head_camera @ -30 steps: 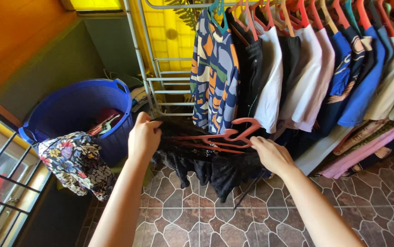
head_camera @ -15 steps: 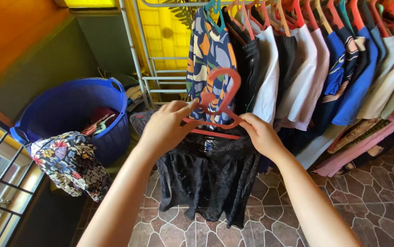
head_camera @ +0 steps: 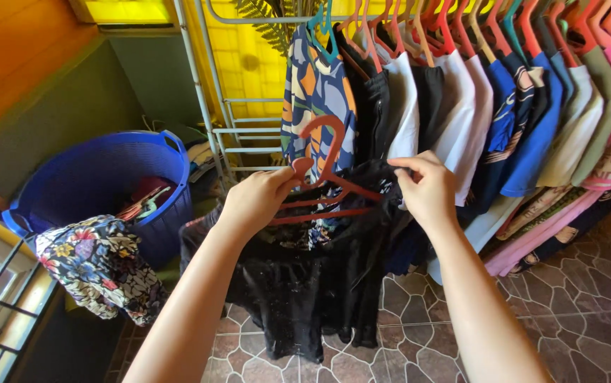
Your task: The recorder is taking washed clothes from a laundry basket and hanging them on a drying rack using plastic hangers.
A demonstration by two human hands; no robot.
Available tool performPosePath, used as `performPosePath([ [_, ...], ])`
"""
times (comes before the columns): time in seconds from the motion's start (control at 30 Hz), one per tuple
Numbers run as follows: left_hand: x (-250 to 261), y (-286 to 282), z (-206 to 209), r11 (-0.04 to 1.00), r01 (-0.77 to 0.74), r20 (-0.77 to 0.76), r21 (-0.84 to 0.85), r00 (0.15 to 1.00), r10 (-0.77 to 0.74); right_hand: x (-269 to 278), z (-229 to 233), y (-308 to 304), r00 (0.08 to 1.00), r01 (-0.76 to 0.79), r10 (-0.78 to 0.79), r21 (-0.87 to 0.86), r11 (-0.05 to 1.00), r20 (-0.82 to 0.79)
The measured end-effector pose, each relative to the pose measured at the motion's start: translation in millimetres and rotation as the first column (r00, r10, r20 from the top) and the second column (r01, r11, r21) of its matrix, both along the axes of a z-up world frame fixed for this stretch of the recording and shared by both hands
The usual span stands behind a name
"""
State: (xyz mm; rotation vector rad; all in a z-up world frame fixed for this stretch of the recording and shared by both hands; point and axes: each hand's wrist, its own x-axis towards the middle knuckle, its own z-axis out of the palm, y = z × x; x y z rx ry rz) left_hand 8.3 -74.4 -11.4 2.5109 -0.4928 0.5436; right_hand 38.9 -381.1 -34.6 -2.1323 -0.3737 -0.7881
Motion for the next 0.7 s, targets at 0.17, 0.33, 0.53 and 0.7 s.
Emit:
performPosePath([
  [0.17, 2, 3, 16, 0.994, -0.08, -0.001, 0.073, 0.997, 0.081, -14, 15, -6, 0.991, 0.046, -0.035, -0.083, 0.995, 0.13],
  [0.33, 7, 22, 27, 0.993, 0.022, 0.039, -0.12, 0.999, -0.018, -10, 15, -34, 0.718, -0.438, 0.551, 0.339, 0.832, -0.425],
  [0.53, 4, 19, 47, 0.995, 0.014, -0.009, -0.104, 1.0, -0.015, 1, 8, -32, 0.955, -0.285, 0.29, -0.083, 0.955, 0.061],
  [0.7, 2, 11, 56, 0.989, 0.137, -0.004, -0.052, 0.99, -0.138, 4, -1, -5, 0.971, -0.236, 0.236, -0.269, 0.934, -0.03],
])
